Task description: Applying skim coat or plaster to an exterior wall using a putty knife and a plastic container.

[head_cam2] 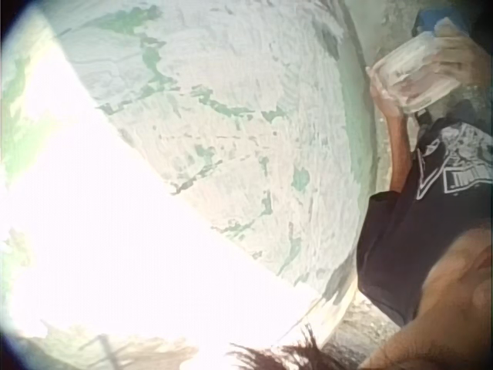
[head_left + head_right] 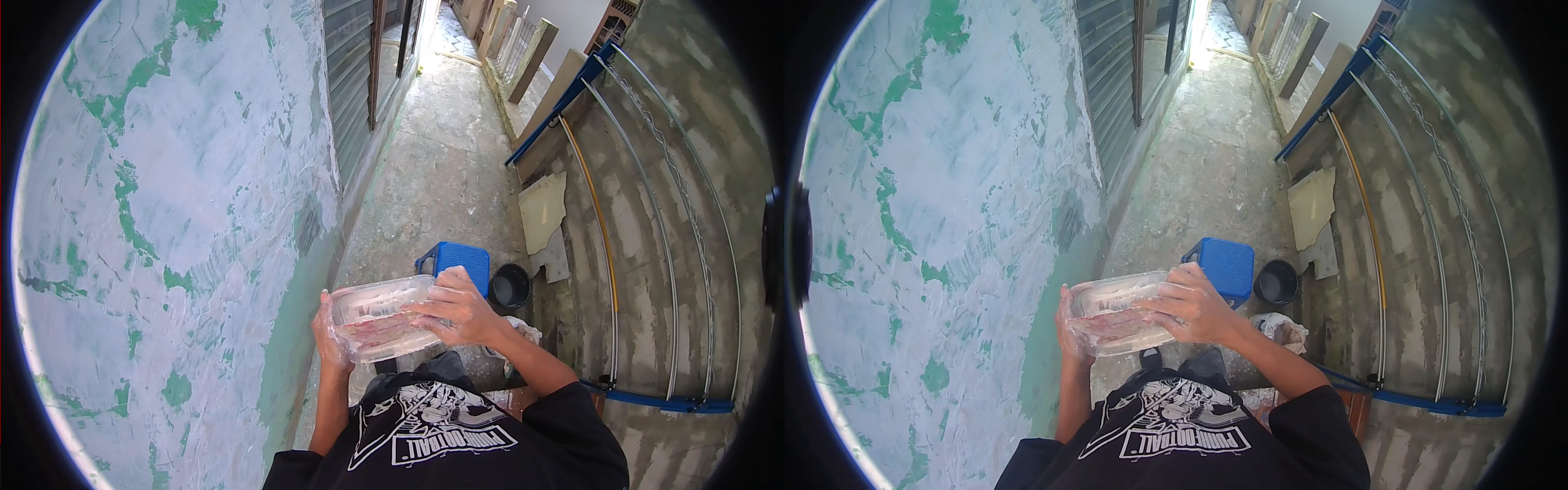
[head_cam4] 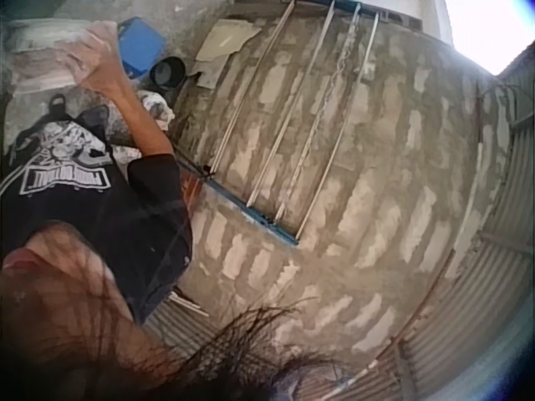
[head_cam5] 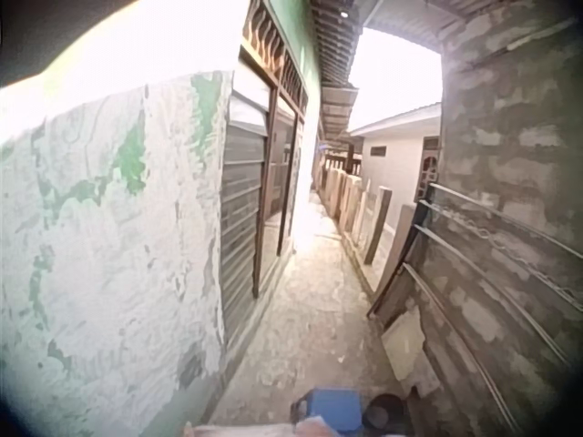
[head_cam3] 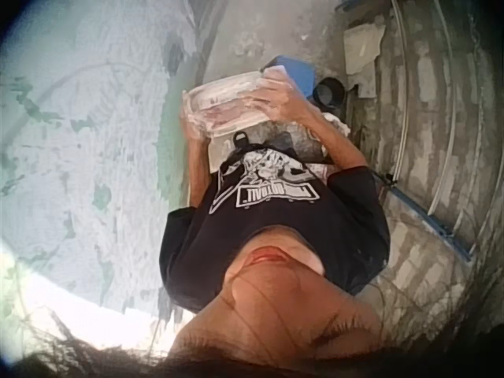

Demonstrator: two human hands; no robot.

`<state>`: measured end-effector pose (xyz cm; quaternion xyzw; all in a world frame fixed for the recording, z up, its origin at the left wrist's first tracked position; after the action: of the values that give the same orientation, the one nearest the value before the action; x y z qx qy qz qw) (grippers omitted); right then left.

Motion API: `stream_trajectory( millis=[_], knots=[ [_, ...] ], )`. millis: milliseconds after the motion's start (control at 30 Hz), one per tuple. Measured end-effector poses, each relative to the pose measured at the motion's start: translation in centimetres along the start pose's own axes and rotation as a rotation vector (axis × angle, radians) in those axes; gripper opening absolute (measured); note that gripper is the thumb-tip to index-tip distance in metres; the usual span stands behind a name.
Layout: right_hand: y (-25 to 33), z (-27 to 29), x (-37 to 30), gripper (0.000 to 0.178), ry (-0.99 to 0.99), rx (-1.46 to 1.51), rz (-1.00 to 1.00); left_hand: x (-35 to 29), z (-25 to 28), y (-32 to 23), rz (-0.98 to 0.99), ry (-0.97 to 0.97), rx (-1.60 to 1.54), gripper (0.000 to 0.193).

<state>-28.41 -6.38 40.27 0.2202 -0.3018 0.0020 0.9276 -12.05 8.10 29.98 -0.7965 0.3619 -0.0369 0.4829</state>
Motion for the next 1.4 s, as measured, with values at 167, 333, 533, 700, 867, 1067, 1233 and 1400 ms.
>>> stream_trajectory(
  millis=[167, 333, 533, 700, 867, 1067, 1233, 1400],
  knots=[
    [-0.9, 0.3, 0.2, 0.036, -0.091, -0.058, 0.001, -0.1, -0.1, 0.4, -0.036, -0.015, 0.073, 0.057],
    [-0.9, -0.1, 0.1, 0.035, -0.117, -0.086, -0.008, -0.6, -0.6, 0.1, -0.034, 0.015, 0.019, 0.056],
    [-0.2, -0.1, -0.6, 0.035, -0.069, -0.018, 0.035, -0.2, 0.3, 0.6, -0.002, -0.02, 0.046, 0.056],
    [0.0, 0.5, -0.7, 0.036, -0.097, 0.021, 0.027, -0.5, -0.1, 0.5, 0.04, -0.035, -0.043, 0.056],
    [-0.6, 0.5, -1.0, 0.035, -0.136, -0.101, 0.0, -0.6, -0.4, 1.0, -0.009, -0.012, 0.075, 0.057],
    [-0.8, -0.2, -1.2, 0.035, -0.041, -0.056, -0.025, -0.8, -0.8, 0.7, 0.01, 0.0, 0.014, 0.056],
    [0.0, 0.5, -1.3, 0.035, -0.043, 0.002, -0.028, -0.2, 0.2, 1.7, 0.043, -0.046, 0.015, 0.055],
    [-0.4, 0.3, -1.7, 0.037, -0.018, -0.01, -0.023, -0.5, -0.7, 1.0, 0.04, -0.005, 0.033, 0.056]
  ],
)
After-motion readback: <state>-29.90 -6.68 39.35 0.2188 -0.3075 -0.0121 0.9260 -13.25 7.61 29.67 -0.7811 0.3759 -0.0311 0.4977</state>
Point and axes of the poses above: each hand's wrist, its own x-axis towards the middle knuckle, its own z-axis out of the back of the hand, y = z × x, the point moved 3 cm from there along x, towards the middle knuckle, and after that the axes turned 3 degrees about -y, right-handed, at the moved point
